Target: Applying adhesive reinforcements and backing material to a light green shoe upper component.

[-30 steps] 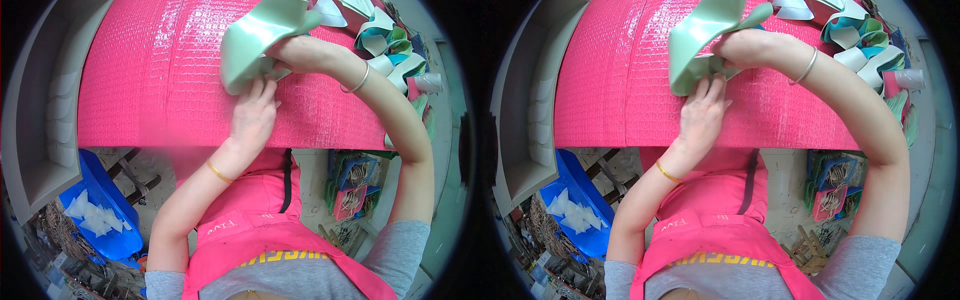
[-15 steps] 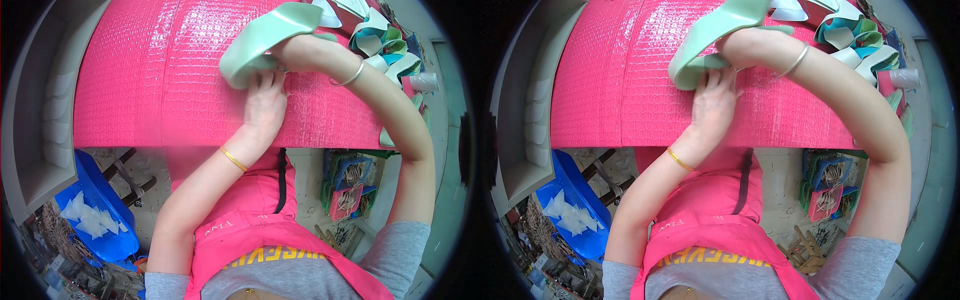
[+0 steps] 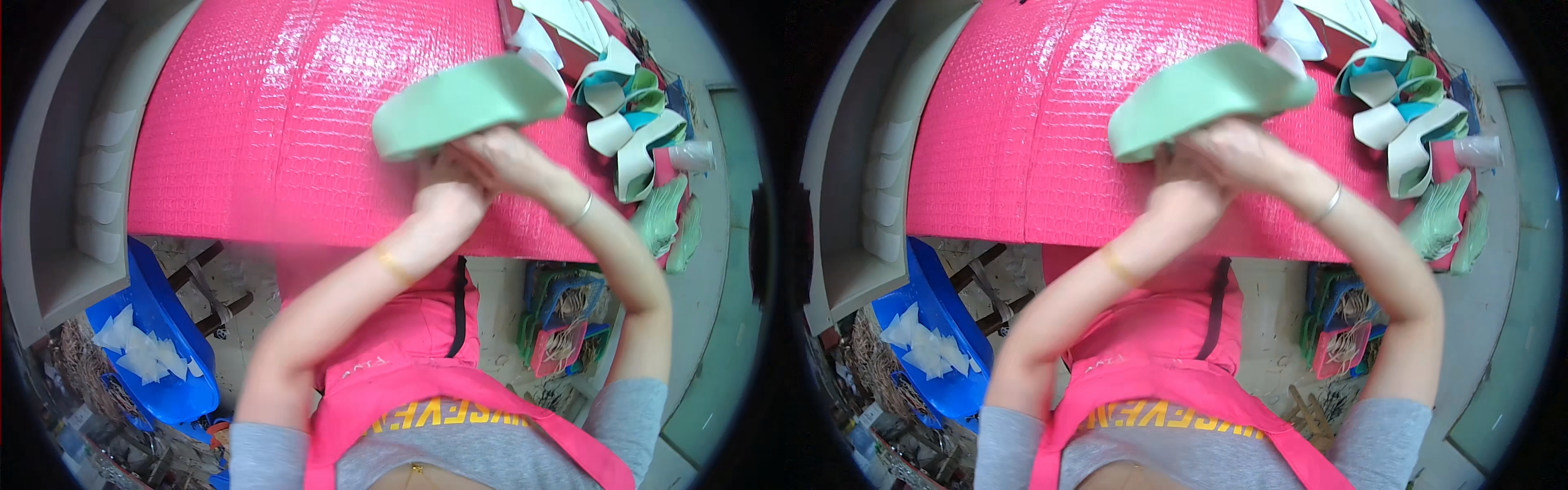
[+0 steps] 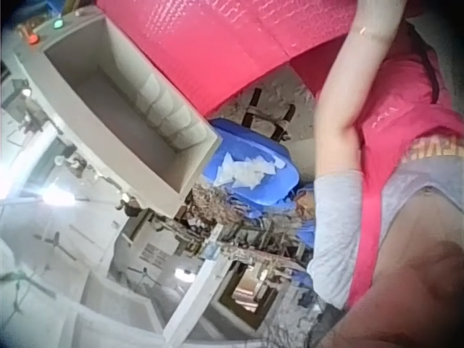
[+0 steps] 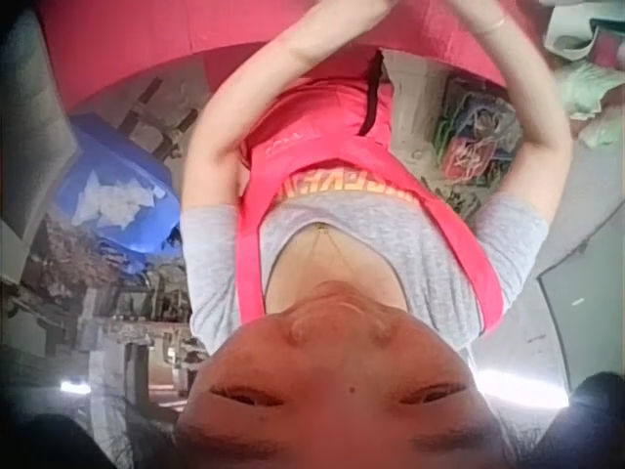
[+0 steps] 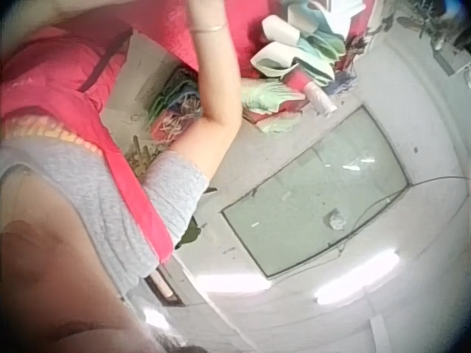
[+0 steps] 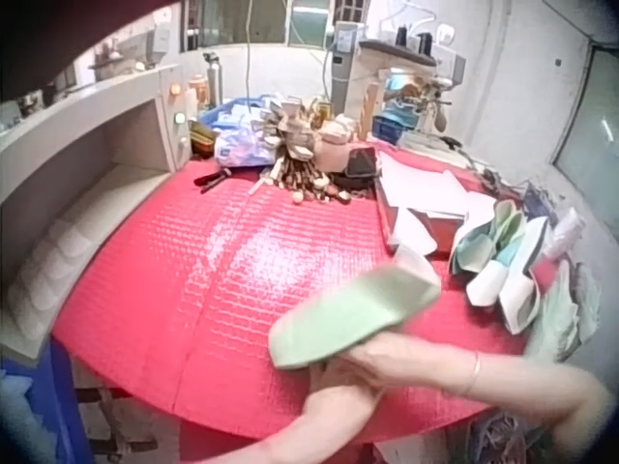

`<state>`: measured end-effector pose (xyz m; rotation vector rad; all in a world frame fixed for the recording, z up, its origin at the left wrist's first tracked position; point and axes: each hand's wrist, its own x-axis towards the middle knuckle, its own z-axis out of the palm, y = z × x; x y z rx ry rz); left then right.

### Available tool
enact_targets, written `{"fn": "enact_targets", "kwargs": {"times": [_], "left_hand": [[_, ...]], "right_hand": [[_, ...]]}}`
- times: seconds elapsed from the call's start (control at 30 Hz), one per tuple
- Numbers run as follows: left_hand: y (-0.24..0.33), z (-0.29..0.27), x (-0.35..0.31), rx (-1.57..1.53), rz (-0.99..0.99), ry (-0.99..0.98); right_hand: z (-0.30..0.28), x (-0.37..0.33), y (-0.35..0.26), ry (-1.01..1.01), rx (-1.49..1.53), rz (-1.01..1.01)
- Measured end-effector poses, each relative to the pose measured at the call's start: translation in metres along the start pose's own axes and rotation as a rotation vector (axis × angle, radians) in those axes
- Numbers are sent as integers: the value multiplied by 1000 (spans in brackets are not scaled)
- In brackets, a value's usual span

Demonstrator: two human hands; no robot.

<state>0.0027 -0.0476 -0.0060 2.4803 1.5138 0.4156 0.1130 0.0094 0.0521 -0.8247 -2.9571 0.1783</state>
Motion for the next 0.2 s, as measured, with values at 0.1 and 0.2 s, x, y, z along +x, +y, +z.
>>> {"fn": "enact_targets", "kwargs": {"times": [0.1,0.2], "left_hand": [[-57,-32,-44,-47,47,79],[-54,-53,-52,558,66,-192]], "right_hand": [[16,-9,-14,94,443,89],[35,-8,-20,73,314,95]]}}
